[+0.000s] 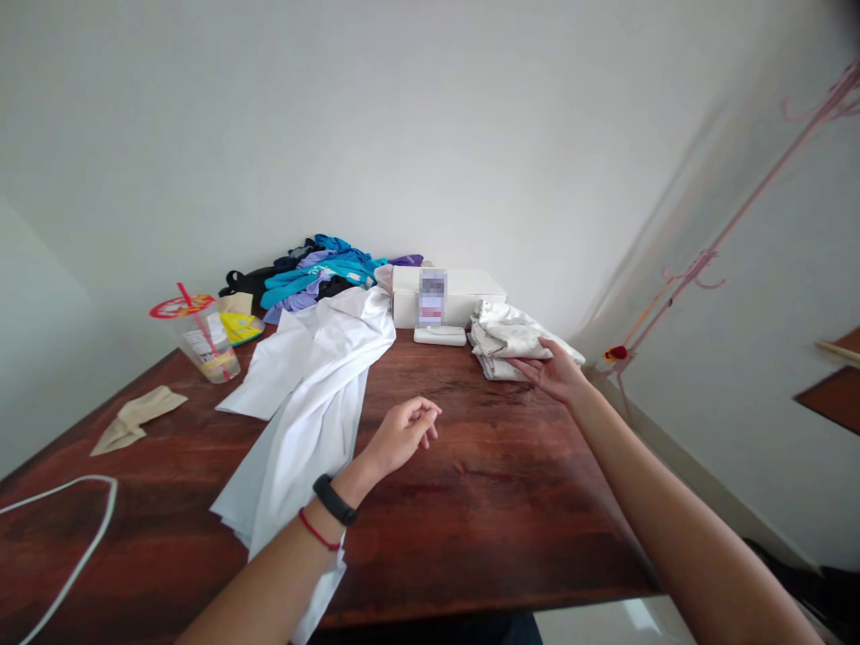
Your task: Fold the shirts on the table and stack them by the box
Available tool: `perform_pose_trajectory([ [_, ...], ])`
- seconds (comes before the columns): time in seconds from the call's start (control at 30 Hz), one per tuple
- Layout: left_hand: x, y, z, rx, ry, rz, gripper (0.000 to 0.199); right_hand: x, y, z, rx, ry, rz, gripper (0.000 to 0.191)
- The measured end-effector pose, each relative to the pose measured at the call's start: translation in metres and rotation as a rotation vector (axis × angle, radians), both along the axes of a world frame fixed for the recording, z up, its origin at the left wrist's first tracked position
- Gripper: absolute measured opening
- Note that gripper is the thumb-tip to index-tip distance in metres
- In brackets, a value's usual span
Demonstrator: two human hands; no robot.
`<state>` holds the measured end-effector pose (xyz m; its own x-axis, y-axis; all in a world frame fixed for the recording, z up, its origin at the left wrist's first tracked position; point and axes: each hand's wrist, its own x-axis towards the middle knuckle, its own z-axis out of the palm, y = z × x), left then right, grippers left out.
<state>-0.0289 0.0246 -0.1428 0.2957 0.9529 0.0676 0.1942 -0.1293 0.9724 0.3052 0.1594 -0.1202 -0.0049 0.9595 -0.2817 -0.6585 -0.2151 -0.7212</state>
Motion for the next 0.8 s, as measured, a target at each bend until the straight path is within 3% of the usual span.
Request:
perform_pose_trajectory([
  [0.3,-0.001,0.001,0.0,-0.015,-0.017,0.006,0.035,0.004,-0.016,0.007,-0.13,-0.128,0.053,0.039],
  [0.47,-0.001,0.002,-0.003,-0.022,-0.019,0.004,0.034,-0.008,-0.039,0.023,-0.159,-0.179,0.517,0.052],
  [0.57,-0.002,0.002,-0.003,-0.02,-0.014,0.01,0.034,-0.027,-0.046,0.032,-0.149,-0.169,0.671,0.053],
  [0.67,-0.002,0.002,-0.001,-0.01,0.001,0.013,0.034,-0.058,-0.048,0.03,-0.152,-0.098,0.601,0.043],
  [0.8,-0.002,-0.001,0.003,0.086,0.044,0.016,0.031,-0.102,-0.054,0.013,-0.189,0.011,0.315,0.033],
])
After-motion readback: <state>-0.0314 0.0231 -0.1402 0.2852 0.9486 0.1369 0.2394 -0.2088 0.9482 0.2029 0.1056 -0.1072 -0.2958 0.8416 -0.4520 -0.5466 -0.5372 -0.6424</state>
